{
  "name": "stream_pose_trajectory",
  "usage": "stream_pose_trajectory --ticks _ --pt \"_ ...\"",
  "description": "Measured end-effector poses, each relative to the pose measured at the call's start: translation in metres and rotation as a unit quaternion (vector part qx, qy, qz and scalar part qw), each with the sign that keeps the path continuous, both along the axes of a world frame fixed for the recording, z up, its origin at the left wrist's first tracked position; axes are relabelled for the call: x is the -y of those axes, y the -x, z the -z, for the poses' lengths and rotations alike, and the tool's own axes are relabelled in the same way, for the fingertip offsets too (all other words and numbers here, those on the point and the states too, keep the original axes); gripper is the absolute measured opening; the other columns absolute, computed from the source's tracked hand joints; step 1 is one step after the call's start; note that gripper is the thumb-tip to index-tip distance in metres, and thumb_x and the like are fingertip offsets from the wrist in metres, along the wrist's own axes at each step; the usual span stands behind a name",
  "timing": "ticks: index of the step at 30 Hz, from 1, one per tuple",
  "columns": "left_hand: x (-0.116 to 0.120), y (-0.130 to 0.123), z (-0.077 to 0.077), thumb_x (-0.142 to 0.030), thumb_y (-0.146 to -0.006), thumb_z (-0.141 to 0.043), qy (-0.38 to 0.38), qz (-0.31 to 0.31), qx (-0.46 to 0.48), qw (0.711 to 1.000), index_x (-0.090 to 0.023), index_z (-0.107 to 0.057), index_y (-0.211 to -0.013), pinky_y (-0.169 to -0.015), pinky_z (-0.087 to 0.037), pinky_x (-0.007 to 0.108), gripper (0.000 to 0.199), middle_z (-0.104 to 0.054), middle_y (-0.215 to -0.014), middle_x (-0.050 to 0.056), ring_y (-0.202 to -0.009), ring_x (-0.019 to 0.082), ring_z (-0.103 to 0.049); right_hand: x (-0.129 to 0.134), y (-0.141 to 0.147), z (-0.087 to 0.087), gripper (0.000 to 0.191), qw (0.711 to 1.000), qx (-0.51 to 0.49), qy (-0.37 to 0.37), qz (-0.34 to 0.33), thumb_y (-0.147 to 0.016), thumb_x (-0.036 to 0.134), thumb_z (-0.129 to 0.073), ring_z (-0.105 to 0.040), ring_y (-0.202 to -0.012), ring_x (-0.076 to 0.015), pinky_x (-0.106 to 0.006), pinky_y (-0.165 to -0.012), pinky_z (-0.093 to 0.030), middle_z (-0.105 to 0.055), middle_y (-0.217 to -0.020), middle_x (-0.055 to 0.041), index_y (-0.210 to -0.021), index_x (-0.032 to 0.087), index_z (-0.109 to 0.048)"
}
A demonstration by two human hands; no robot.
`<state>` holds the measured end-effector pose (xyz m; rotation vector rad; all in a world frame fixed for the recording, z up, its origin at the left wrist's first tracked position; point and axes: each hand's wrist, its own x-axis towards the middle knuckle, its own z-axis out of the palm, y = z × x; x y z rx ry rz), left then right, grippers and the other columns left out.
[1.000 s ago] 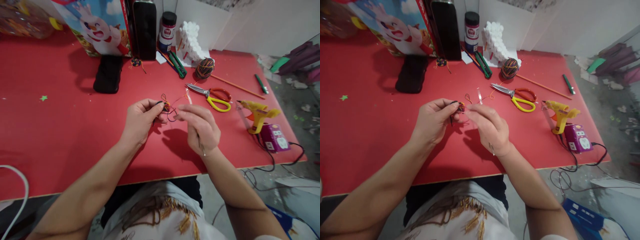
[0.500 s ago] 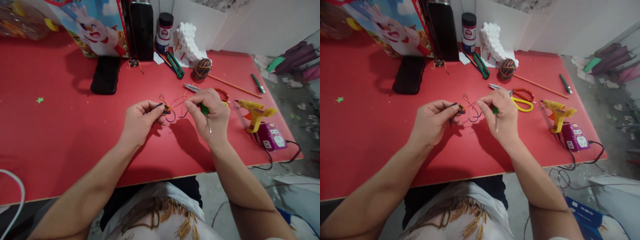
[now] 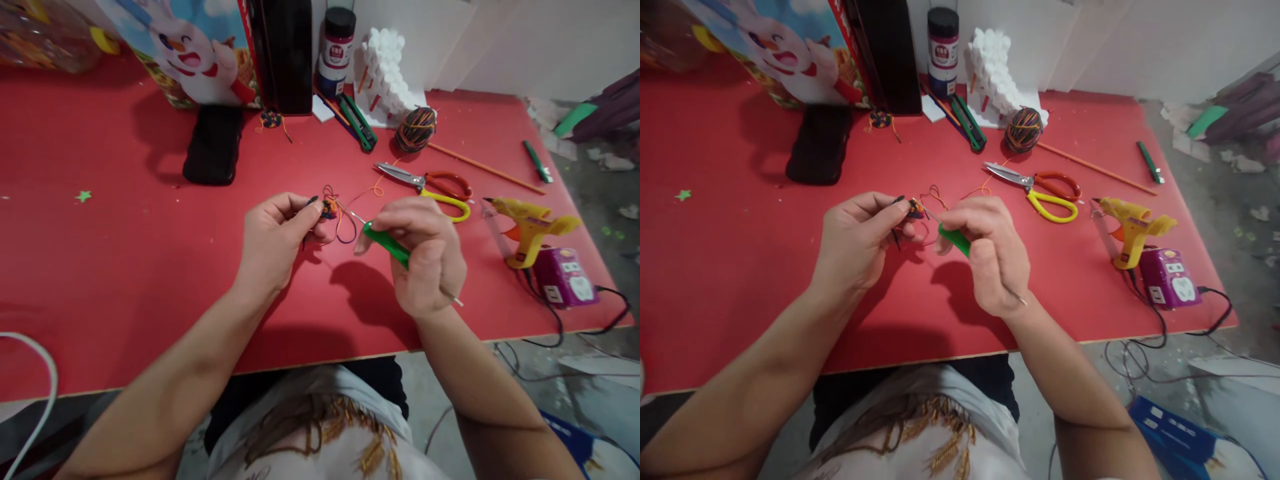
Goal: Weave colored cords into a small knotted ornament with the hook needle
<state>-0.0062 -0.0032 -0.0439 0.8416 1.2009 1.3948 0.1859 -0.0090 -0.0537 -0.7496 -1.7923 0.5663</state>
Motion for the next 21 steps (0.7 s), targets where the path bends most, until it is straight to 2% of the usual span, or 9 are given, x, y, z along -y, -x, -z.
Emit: stream_pose_trajectory --ticks 2,5,10,21 --pt "0.001 -0.001 -0.001 -0.024 -0.088 -0.079 -0.007 -0.013 -0.006 1.0 -0.017 -0.075 -0.081 -0.06 -0.061 0.025 0.01 -0.073 -0.066 0.0 -0.057 0.012 -0.069 0.003 0.004 -0.004 0.029 0.998 0.028 -0.056 -0.006 -0.109 0.025 -0.044 -0.072 -0.098 -0.0237 -0.044 -0.086 -0.066 -0.065 -0.105 -0.009 -0.126 0.022 -0.068" --pt "0.002 -0.002 -0.002 -0.023 -0.09 -0.077 -0.011 -0.023 -0.004 1.0 -0.018 -0.074 -0.082 -0.063 -0.061 0.024 0.009 -0.074 -0.069 0.0 -0.06 0.012 -0.071 0.004 0.009 -0.006 0.031 0.992 0.083 -0.097 -0.016 -0.103 0.012 -0.052 -0.072 -0.105 -0.0241 -0.044 -0.092 -0.064 -0.073 -0.102 -0.0095 -0.127 0.02 -0.069" --pt "0.003 -0.004 -0.004 -0.024 -0.09 -0.076 -0.001 -0.021 0.006 1.0 -0.019 -0.073 -0.083 -0.069 -0.063 0.026 0.009 -0.075 -0.069 0.0 -0.063 0.012 -0.072 0.004 0.012 -0.004 0.034 0.991 0.088 -0.102 -0.024 -0.102 0.009 -0.052 -0.073 -0.107 -0.0239 -0.043 -0.09 -0.065 -0.073 -0.112 -0.0112 -0.13 0.02 -0.068" --pt "0.003 -0.003 -0.004 -0.026 -0.09 -0.077 0.007 -0.021 0.006 1.0 -0.019 -0.073 -0.085 -0.071 -0.062 0.027 0.009 -0.074 -0.069 -0.001 -0.065 0.012 -0.072 0.003 0.012 -0.004 0.036 0.989 0.09 -0.111 -0.027 -0.1 0.008 -0.052 -0.073 -0.104 -0.0245 -0.043 -0.087 -0.065 -0.074 -0.108 -0.0107 -0.13 0.022 -0.067"
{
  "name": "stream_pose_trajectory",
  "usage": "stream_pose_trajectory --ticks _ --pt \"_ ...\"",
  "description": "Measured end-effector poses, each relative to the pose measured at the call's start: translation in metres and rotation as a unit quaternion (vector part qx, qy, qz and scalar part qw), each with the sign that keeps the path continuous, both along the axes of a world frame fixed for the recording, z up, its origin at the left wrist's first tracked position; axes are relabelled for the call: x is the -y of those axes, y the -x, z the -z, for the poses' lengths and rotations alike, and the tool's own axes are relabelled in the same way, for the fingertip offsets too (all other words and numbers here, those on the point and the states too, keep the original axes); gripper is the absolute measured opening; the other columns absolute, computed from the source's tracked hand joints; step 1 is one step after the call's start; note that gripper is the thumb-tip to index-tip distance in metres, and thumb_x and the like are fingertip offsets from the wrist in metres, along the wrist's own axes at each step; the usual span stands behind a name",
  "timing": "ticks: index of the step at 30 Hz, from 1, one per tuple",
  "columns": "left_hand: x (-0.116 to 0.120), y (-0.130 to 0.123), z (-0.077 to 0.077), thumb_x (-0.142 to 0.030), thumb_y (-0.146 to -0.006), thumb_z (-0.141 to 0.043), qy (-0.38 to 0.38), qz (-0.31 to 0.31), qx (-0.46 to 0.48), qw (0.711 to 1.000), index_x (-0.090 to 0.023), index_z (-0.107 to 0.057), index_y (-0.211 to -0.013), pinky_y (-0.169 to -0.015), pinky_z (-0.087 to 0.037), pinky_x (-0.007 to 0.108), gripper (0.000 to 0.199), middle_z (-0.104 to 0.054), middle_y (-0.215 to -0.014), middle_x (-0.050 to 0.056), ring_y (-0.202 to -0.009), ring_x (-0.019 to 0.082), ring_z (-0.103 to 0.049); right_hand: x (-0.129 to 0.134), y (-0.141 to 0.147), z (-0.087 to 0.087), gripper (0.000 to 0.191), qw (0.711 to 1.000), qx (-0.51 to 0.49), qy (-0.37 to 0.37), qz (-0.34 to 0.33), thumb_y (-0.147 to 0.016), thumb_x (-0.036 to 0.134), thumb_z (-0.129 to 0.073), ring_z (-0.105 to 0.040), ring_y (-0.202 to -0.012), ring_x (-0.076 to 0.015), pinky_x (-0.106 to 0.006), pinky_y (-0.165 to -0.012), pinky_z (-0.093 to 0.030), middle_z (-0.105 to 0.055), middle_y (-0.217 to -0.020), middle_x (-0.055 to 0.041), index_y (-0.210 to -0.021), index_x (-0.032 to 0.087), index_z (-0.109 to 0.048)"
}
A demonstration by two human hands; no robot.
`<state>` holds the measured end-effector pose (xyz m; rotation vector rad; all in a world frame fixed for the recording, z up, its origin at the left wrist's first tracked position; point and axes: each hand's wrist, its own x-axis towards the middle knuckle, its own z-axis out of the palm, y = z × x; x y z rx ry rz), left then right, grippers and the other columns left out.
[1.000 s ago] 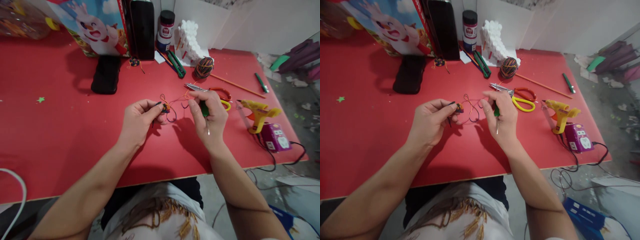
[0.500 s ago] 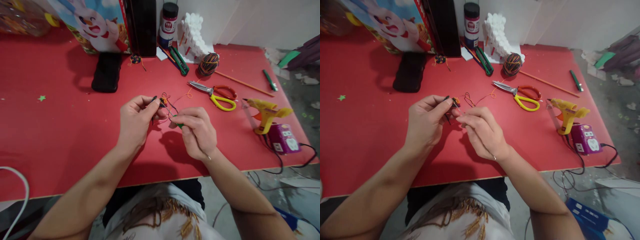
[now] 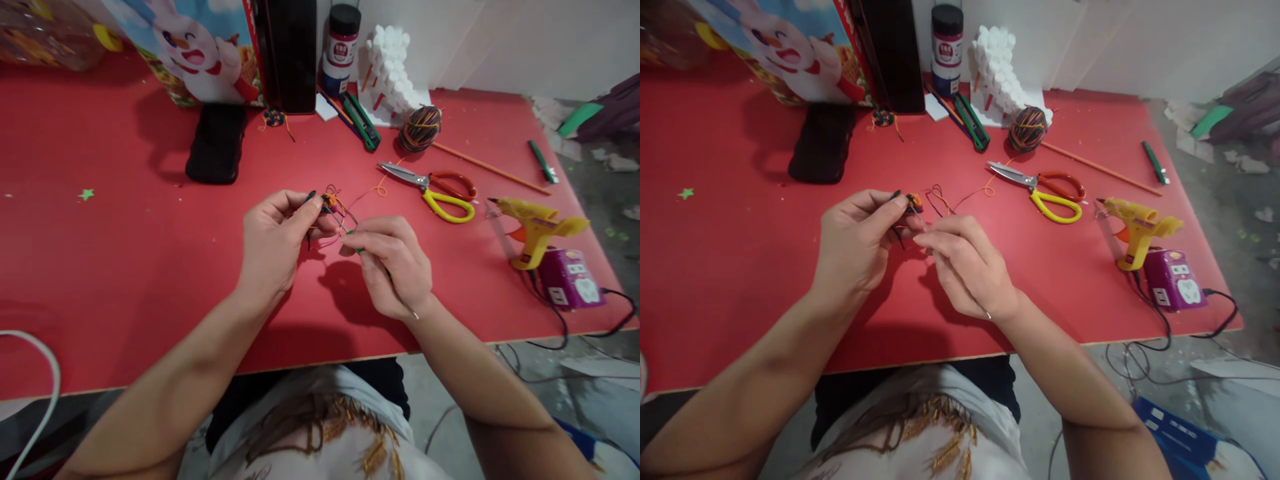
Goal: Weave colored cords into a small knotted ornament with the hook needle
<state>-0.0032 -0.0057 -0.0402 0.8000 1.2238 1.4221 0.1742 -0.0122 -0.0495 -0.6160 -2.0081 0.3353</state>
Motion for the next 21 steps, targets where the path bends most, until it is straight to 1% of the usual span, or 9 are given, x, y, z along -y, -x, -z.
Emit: stream_pose_trajectory --ticks 5,10,14,18,21 --pt "0.0005 0.0004 0.0003 -0.026 -0.09 -0.077 0.004 0.003 -0.001 1.0 -0.019 -0.073 -0.085 -0.072 -0.063 0.028 0.01 -0.075 -0.071 0.0 -0.067 0.013 -0.073 -0.0011 0.0 0.0014 0.035 1.0 -0.006 0.006 0.0 -0.098 0.006 -0.054 -0.074 -0.104 -0.0236 -0.042 -0.087 -0.065 -0.073 -0.109 -0.0114 -0.128 0.02 -0.068" --pt "0.001 -0.0004 -0.0015 -0.026 -0.09 -0.077 0.002 0.006 0.008 1.0 -0.019 -0.073 -0.084 -0.072 -0.064 0.028 0.01 -0.076 -0.073 0.001 -0.068 0.014 -0.074 -0.0019 -0.0004 0.0026 0.035 1.0 0.002 0.005 0.006 -0.1 0.008 -0.053 -0.074 -0.102 -0.0229 -0.041 -0.085 -0.066 -0.073 -0.109 -0.0106 -0.128 0.021 -0.068" --pt "-0.0001 -0.0013 -0.0017 -0.028 -0.09 -0.076 0.015 0.004 0.013 1.0 -0.019 -0.071 -0.081 -0.069 -0.063 0.028 0.013 -0.076 -0.073 0.001 -0.067 0.014 -0.075 -0.0023 0.0 0.0051 0.034 1.0 0.008 0.001 0.011 -0.101 0.01 -0.053 -0.075 -0.103 -0.0237 -0.042 -0.085 -0.067 -0.073 -0.112 -0.0114 -0.129 0.022 -0.068" --pt "-0.0018 -0.0006 -0.0011 -0.03 -0.089 -0.077 0.03 0.005 0.023 0.999 -0.019 -0.071 -0.08 -0.064 -0.061 0.026 0.015 -0.076 -0.072 0.001 -0.063 0.014 -0.074 -0.0026 0.0004 0.0074 0.033 1.0 0.005 -0.019 0.008 -0.099 0.008 -0.056 -0.075 -0.106 -0.024 -0.04 -0.085 -0.068 -0.074 -0.114 -0.0132 -0.128 0.019 -0.069" --pt "-0.0024 0.0003 -0.0013 -0.031 -0.088 -0.079 0.041 0.012 0.019 0.999 -0.019 -0.07 -0.079 -0.064 -0.061 0.025 0.018 -0.075 -0.071 0.001 -0.062 0.013 -0.074 -0.0031 0.0005 0.0082 0.035 1.0 0.006 -0.029 0.006 -0.099 0.007 -0.056 -0.075 -0.106 -0.0237 -0.041 -0.086 -0.068 -0.075 -0.113 -0.0122 -0.129 0.021 -0.069"
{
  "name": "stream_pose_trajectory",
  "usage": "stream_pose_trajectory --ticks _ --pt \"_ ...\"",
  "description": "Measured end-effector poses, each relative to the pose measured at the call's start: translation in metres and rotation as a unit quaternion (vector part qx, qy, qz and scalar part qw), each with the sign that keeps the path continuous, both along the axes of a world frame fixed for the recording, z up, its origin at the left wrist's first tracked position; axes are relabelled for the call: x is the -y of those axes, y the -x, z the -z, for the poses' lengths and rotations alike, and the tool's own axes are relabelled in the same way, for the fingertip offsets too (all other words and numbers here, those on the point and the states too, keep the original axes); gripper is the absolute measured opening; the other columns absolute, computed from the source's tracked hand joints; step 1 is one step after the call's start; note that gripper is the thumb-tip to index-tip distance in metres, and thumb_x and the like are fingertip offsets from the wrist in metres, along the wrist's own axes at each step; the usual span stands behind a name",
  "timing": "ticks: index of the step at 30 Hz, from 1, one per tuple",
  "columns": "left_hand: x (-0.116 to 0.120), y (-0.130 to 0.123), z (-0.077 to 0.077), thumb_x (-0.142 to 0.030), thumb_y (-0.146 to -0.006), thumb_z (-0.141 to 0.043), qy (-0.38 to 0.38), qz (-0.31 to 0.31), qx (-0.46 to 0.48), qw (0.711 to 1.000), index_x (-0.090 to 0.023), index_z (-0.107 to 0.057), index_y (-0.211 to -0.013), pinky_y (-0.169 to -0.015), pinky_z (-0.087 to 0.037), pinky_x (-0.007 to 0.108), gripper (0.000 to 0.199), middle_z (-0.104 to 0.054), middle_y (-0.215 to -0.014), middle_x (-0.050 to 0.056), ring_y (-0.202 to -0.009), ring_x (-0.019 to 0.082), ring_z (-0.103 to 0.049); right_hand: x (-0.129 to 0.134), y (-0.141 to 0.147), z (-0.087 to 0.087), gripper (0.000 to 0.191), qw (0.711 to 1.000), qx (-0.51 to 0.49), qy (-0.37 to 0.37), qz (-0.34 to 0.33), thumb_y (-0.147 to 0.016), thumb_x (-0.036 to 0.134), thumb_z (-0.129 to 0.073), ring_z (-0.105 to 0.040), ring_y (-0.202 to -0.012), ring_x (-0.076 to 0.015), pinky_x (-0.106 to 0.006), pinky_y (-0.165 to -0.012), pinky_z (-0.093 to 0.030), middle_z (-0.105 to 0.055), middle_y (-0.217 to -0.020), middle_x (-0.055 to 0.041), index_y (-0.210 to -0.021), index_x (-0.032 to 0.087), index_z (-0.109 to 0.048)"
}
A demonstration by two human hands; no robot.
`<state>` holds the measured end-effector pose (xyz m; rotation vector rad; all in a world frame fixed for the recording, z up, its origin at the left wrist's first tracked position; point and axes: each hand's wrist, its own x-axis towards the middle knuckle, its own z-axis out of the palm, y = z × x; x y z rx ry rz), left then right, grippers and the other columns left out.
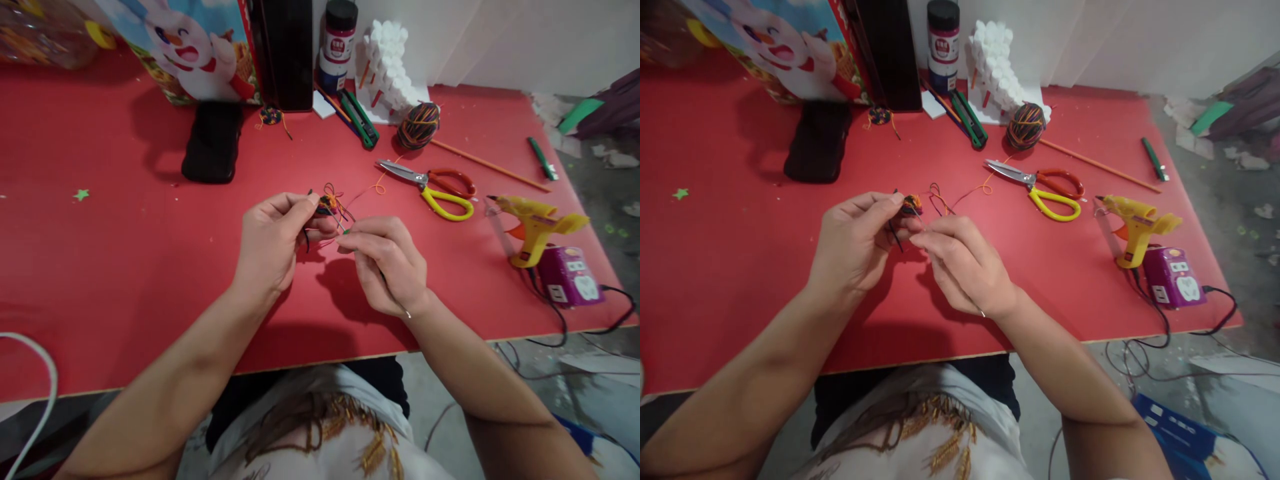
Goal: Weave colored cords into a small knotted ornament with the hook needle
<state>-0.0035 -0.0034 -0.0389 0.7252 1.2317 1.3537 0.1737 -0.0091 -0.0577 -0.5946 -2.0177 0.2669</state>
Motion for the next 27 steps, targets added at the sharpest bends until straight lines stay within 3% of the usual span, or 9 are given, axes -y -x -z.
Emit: stream_pose_trajectory --ticks 8,16,19,22,27 --pt "-0.0015 0.0023 -0.0007 -0.022 -0.084 -0.076 0.02 0.006 0.047 0.999 -0.017 -0.071 -0.071 -0.059 -0.058 0.02 0.015 -0.071 -0.064 0.0 -0.057 0.01 -0.07 -0.0011 -0.0006 0.0015 0.035 0.999 0.001 -0.031 -0.011 -0.096 0.003 -0.059 -0.074 -0.104 -0.0217 -0.037 -0.087 -0.067 -0.074 -0.112 -0.013 -0.127 0.015 -0.07" --pt "-0.0018 0.007 -0.0052 -0.02 -0.082 -0.078 0.07 0.046 0.111 0.99 -0.017 -0.071 -0.071 -0.054 -0.055 0.019 0.013 -0.07 -0.064 0.001 -0.056 0.01 -0.067 -0.0031 -0.0004 0.005 0.038 0.999 0.016 -0.049 -0.004 -0.1 0.01 -0.057 -0.073 -0.1 -0.0213 -0.037 -0.082 -0.066 -0.074 -0.113 -0.0098 -0.135 0.023 -0.066" --pt "-0.0026 0.0068 -0.0053 -0.014 -0.077 -0.078 0.062 0.046 0.124 0.989 -0.018 -0.074 -0.079 -0.055 -0.054 0.02 0.007 -0.071 -0.07 0.0 -0.056 0.008 -0.063 -0.0047 0.002 0.0072 0.039 0.998 0.014 -0.062 0.012 -0.1 0.009 -0.059 -0.073 -0.099 -0.021 -0.036 -0.081 -0.065 -0.075 -0.11 -0.0089 -0.135 0.025 -0.066" --pt "-0.0028 0.0066 -0.0042 -0.011 -0.076 -0.078 0.041 0.053 0.129 0.989 -0.019 -0.079 -0.086 -0.054 -0.052 0.02 0.012 -0.072 -0.075 -0.001 -0.055 0.007 -0.058 -0.0056 0.0041 0.0088 0.039 0.997 0.012 -0.073 0.026 -0.099 0.008 -0.061 -0.074 -0.101 -0.0215 -0.036 -0.081 -0.065 -0.075 -0.109 -0.0086 -0.133 0.026 -0.067" --pt "0.0002 0.0047 -0.0044 -0.016 -0.08 -0.079 0.012 0.081 0.117 0.99 -0.019 -0.083 -0.089 -0.061 -0.055 0.021 0.01 -0.075 -0.079 0.001 -0.061 0.008 -0.063 -0.0053 0.003 0.0078 0.036 0.996 0.005 -0.074 0.045 -0.097 0.003 -0.06 -0.073 -0.104 -0.0209 -0.035 -0.087 -0.065 -0.074 -0.11 -0.0109 -0.128 0.019 -0.07"
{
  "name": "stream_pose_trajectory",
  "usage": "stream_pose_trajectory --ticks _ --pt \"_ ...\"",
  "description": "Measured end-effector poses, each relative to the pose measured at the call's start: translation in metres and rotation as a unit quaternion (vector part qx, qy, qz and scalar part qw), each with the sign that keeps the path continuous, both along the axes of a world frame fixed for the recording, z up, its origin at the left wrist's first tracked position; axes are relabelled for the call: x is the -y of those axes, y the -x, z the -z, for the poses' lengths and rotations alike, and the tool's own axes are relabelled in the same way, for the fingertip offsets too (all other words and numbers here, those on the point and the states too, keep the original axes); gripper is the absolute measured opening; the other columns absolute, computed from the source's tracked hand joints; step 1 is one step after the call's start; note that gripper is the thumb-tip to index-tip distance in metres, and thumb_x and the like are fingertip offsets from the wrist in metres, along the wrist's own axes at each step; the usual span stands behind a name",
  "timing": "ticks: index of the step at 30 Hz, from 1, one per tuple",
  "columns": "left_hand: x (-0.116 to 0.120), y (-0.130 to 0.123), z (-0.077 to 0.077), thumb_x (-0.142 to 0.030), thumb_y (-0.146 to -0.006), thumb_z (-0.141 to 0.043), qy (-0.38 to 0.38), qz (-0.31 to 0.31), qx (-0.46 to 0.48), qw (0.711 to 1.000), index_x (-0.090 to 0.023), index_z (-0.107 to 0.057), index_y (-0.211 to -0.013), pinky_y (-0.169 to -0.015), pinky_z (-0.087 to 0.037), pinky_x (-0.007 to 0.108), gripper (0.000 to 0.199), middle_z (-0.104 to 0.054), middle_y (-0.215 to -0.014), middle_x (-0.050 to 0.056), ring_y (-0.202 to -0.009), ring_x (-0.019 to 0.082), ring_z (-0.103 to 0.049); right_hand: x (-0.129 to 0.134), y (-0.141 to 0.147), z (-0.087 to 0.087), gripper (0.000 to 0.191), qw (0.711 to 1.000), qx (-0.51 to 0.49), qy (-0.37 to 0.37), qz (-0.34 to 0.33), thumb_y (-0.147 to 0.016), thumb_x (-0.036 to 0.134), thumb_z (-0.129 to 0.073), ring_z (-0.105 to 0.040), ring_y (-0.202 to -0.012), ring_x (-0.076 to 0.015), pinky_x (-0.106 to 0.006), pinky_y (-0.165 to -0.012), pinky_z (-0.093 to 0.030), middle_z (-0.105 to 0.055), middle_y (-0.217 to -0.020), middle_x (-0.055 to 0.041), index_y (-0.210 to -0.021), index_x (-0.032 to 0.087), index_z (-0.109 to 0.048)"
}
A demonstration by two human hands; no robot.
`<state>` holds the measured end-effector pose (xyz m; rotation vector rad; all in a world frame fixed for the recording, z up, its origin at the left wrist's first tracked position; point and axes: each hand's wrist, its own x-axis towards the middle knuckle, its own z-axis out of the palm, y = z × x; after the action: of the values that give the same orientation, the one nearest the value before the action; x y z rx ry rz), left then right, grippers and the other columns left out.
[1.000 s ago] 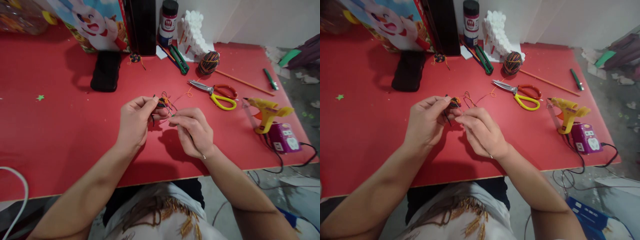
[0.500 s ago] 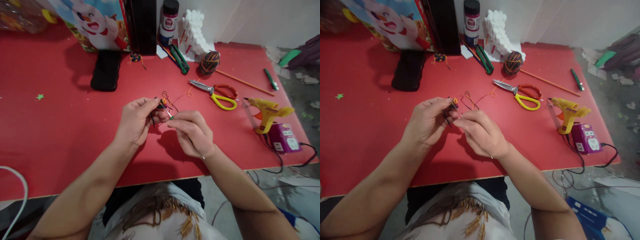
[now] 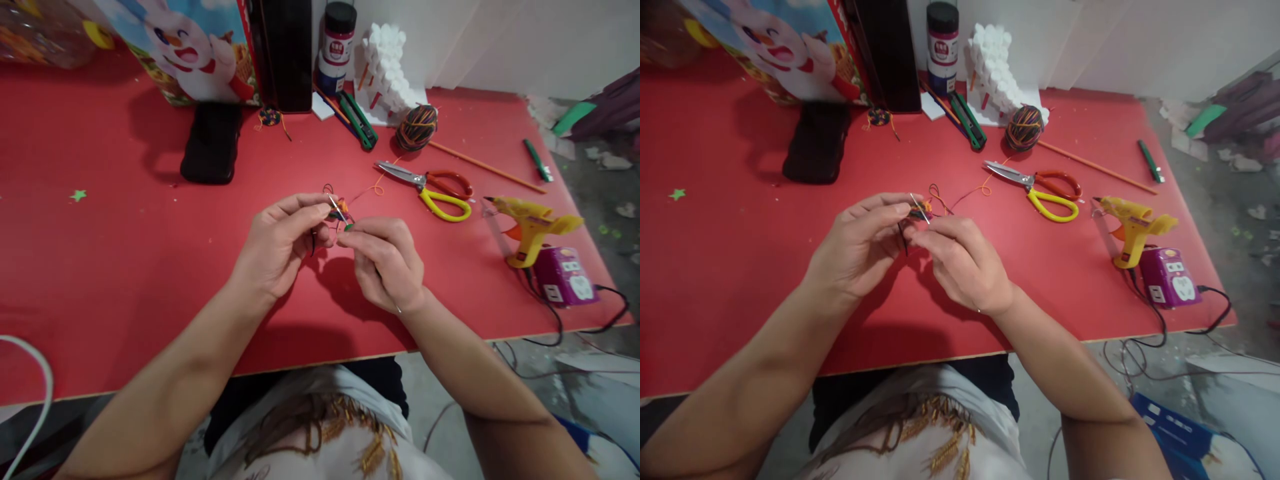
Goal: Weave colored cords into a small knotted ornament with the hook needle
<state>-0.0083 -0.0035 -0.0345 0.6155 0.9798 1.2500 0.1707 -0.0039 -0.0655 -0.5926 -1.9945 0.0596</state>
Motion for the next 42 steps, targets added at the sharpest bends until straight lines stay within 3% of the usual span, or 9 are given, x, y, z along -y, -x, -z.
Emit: stream_pose_trajectory --ticks 11,14,17,23,30,33,36,39,42 --pt "0.005 -0.006 0.008 -0.013 -0.074 -0.089 -0.074 -0.021 -0.071 0.995 -0.02 -0.081 -0.085 -0.069 -0.057 0.021 0.015 -0.078 -0.083 0.001 -0.07 0.01 -0.068 -0.001 -0.001 -0.002 0.035 1.0 -0.004 -0.008 -0.008 -0.095 0.003 -0.061 -0.073 -0.105 -0.0209 -0.035 -0.088 -0.066 -0.074 -0.112 -0.0124 -0.126 0.015 -0.07" --pt "0.005 -0.007 0.009 -0.01 -0.073 -0.09 -0.083 -0.025 -0.045 0.995 -0.02 -0.085 -0.095 -0.071 -0.057 0.018 0.025 -0.079 -0.09 0.002 -0.076 0.009 -0.069 0.001 -0.001 -0.002 0.04 1.0 0.008 0.001 -0.011 -0.095 0.004 -0.061 -0.073 -0.11 -0.0221 -0.037 -0.09 -0.067 -0.072 -0.117 -0.0123 -0.132 0.017 -0.067" --pt "0.005 -0.007 0.007 -0.012 -0.074 -0.088 -0.048 0.022 0.017 0.998 -0.02 -0.086 -0.103 -0.066 -0.054 0.017 0.031 -0.078 -0.09 0.003 -0.071 0.007 -0.065 0.003 -0.001 -0.003 0.043 1.0 0.007 0.008 -0.007 -0.096 0.009 -0.062 -0.072 -0.113 -0.024 -0.041 -0.09 -0.068 -0.07 -0.12 -0.0123 -0.138 0.02 -0.063" --pt "0.004 -0.007 0.007 -0.02 -0.074 -0.089 -0.018 0.051 0.064 0.996 -0.021 -0.086 -0.086 -0.058 -0.05 0.018 0.012 -0.071 -0.073 0.0 -0.058 0.006 -0.056 0.004 -0.002 -0.003 0.054 0.999 0.024 0.022 0.01 -0.095 0.024 -0.072 -0.07 -0.115 -0.029 -0.049 -0.093 -0.069 -0.065 -0.124 -0.0129 -0.146 0.026 -0.056" --pt "0.003 -0.005 0.008 -0.015 -0.073 -0.088 -0.047 0.04 0.013 0.998 -0.02 -0.085 -0.086 -0.061 -0.053 0.019 0.015 -0.076 -0.077 0.0 -0.06 0.007 -0.063 0.006 -0.002 -0.001 0.087 0.98 0.041 0.195 -0.02 -0.098 0.039 -0.07 -0.044 -0.159 -0.0372 -0.054 -0.105 -0.067 -0.042 -0.169 -0.0169 -0.169 0.034 -0.02" --pt "0.002 -0.005 0.006 -0.014 -0.072 -0.087 -0.041 0.026 -0.014 0.999 -0.017 -0.084 -0.086 -0.06 -0.053 0.02 0.015 -0.077 -0.078 0.001 -0.06 0.007 -0.063 0.006 -0.003 0.002 0.087 0.972 0.038 0.229 -0.023 -0.101 0.038 -0.067 -0.059 -0.147 -0.0337 -0.054 -0.112 -0.063 -0.049 -0.165 -0.0167 -0.171 0.033 -0.016" --pt "0.0 -0.005 0.007 -0.014 -0.072 -0.085 -0.026 0.016 -0.017 0.999 -0.016 -0.081 -0.081 -0.058 -0.052 0.02 0.01 -0.072 -0.069 0.0 -0.057 0.007 -0.061 0.005 -0.003 0.004 0.086 0.969 0.024 0.244 -0.01 -0.098 0.038 -0.071 -0.072 -0.124 -0.0291 -0.05 -0.106 -0.065 -0.062 -0.148 -0.0151 -0.169 0.03 -0.023" --pt "-0.002 -0.005 0.008 -0.013 -0.071 -0.085 -0.004 0.023 0.0 1.0 -0.015 -0.078 -0.076 -0.056 -0.051 0.019 0.009 -0.069 -0.064 -0.001 -0.054 0.007 -0.06 0.006 -0.001 0.002 0.076 0.965 0.008 0.261 0.0 -0.097 0.036 -0.074 -0.073 -0.098 -0.0218 -0.042 -0.092 -0.067 -0.071 -0.12 -0.0085 -0.162 0.027 -0.035" --pt "-0.003 -0.004 0.007 -0.012 -0.07 -0.087 0.033 0.034 0.03 0.998 -0.013 -0.076 -0.076 -0.056 -0.052 0.018 0.013 -0.069 -0.067 0.0 -0.055 0.007 -0.061 0.008 0.0 -0.002 0.061 0.969 -0.002 0.245 0.012 -0.097 0.041 -0.075 -0.071 -0.09 -0.0191 -0.036 -0.082 -0.065 -0.071 -0.112 -0.0059 -0.15 0.026 -0.047"
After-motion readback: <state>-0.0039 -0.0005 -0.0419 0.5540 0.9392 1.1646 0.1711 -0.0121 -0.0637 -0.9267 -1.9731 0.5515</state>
